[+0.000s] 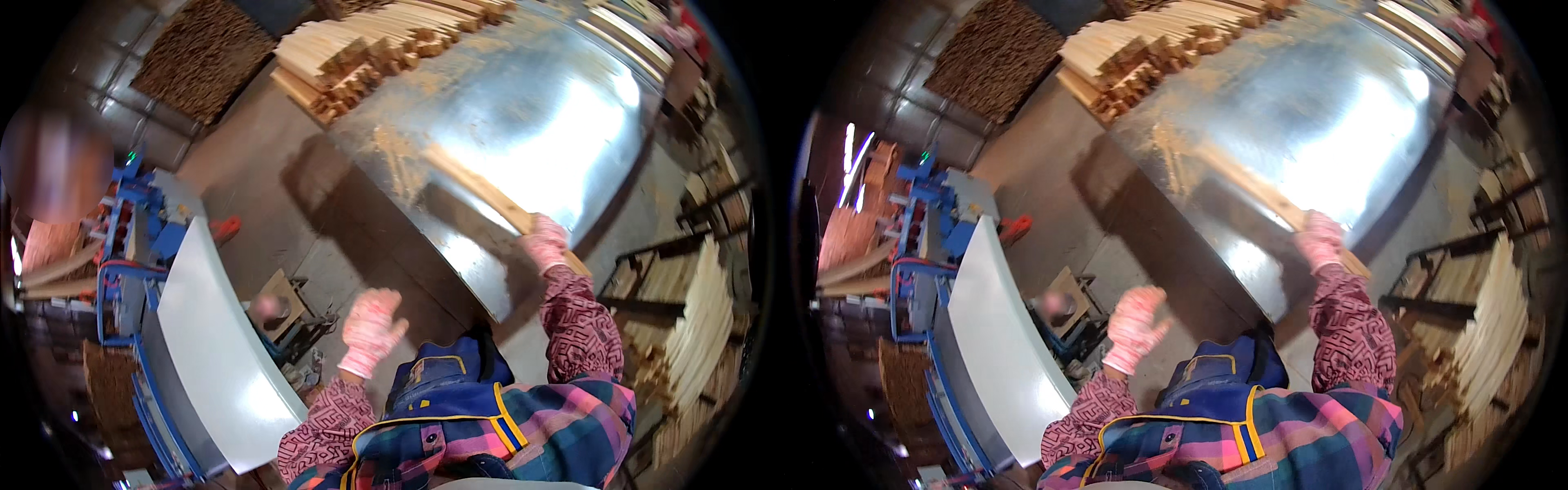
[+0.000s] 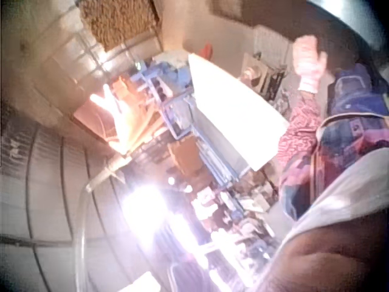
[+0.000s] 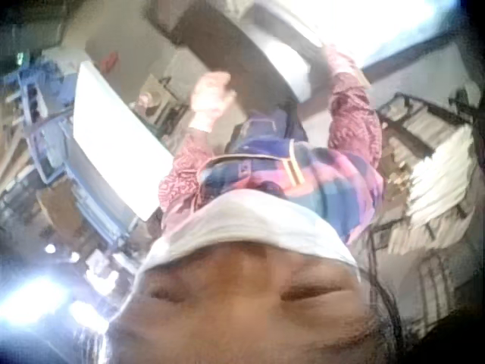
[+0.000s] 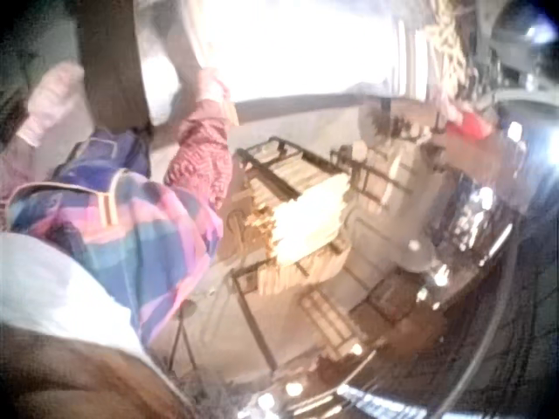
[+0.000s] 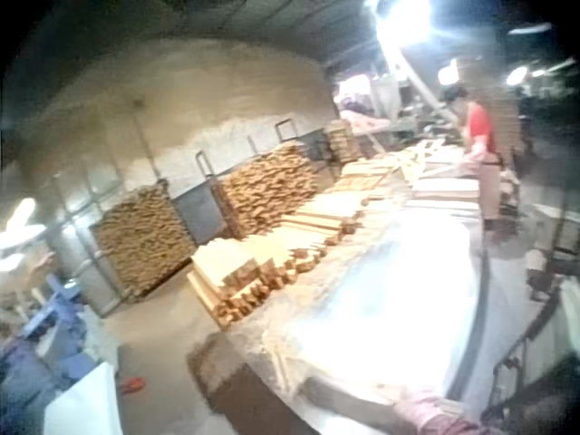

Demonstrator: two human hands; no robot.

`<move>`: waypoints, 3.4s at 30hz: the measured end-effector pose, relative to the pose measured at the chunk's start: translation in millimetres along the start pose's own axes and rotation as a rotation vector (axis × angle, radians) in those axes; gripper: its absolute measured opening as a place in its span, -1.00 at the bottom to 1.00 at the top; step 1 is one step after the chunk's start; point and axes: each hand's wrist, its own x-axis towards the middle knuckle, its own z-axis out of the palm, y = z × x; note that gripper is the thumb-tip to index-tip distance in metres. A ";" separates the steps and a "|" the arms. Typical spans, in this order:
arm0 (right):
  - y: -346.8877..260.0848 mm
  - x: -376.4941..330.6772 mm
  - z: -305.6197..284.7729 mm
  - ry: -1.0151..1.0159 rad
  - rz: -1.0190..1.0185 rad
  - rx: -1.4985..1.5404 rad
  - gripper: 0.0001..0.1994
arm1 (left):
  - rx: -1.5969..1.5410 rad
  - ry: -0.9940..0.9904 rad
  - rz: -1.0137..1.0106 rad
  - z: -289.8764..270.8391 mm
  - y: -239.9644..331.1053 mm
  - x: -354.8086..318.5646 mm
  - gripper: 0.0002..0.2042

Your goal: The person operates a wood processing machine, feeding a plank into the cutter and retrieving the resulting strips. They then walk to a nearby table and repeatedly pick up stacks of these wooden strips, arranging them into neat piles on the table surface.

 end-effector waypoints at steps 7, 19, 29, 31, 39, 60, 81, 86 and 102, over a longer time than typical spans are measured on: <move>46.5 88.2 10.0 -0.220 0.234 -0.071 -0.38 | -0.062 -0.513 -0.387 23.4 -4.1 -23.6 -0.40; -154.4 15.7 121.0 -0.180 -0.339 0.284 -0.29 | -0.362 -0.311 -0.034 45.5 -89.5 136.8 -0.47; -409.9 58.1 123.4 -0.763 -0.568 0.406 -0.44 | -0.237 -0.345 -0.222 -18.7 -354.8 200.7 -0.45; -436.7 82.3 136.3 -0.683 -0.610 0.286 -0.45 | -0.243 -0.333 -0.332 -10.1 -396.6 195.4 -0.46; -546.0 182.8 162.8 -0.771 -0.543 0.131 -0.44 | -0.511 -0.349 -0.402 5.4 -500.5 255.5 -0.45; -973.3 468.5 240.7 -0.930 -0.670 0.283 -0.44 | -0.506 -0.603 -0.657 124.3 -961.7 352.3 -0.70; -1390.8 864.5 281.6 -0.668 -0.773 0.354 -0.44 | -0.546 -0.423 -0.360 1.2 -1339.9 930.5 -0.74; -1374.3 980.0 239.2 -0.556 -0.573 0.536 -0.44 | -0.288 -0.668 -0.131 3.8 -1351.8 1023.5 -0.78; -1115.5 1187.9 118.0 -0.034 0.487 0.683 -0.37 | -0.467 -0.527 0.544 12.3 -1118.1 1661.2 -0.52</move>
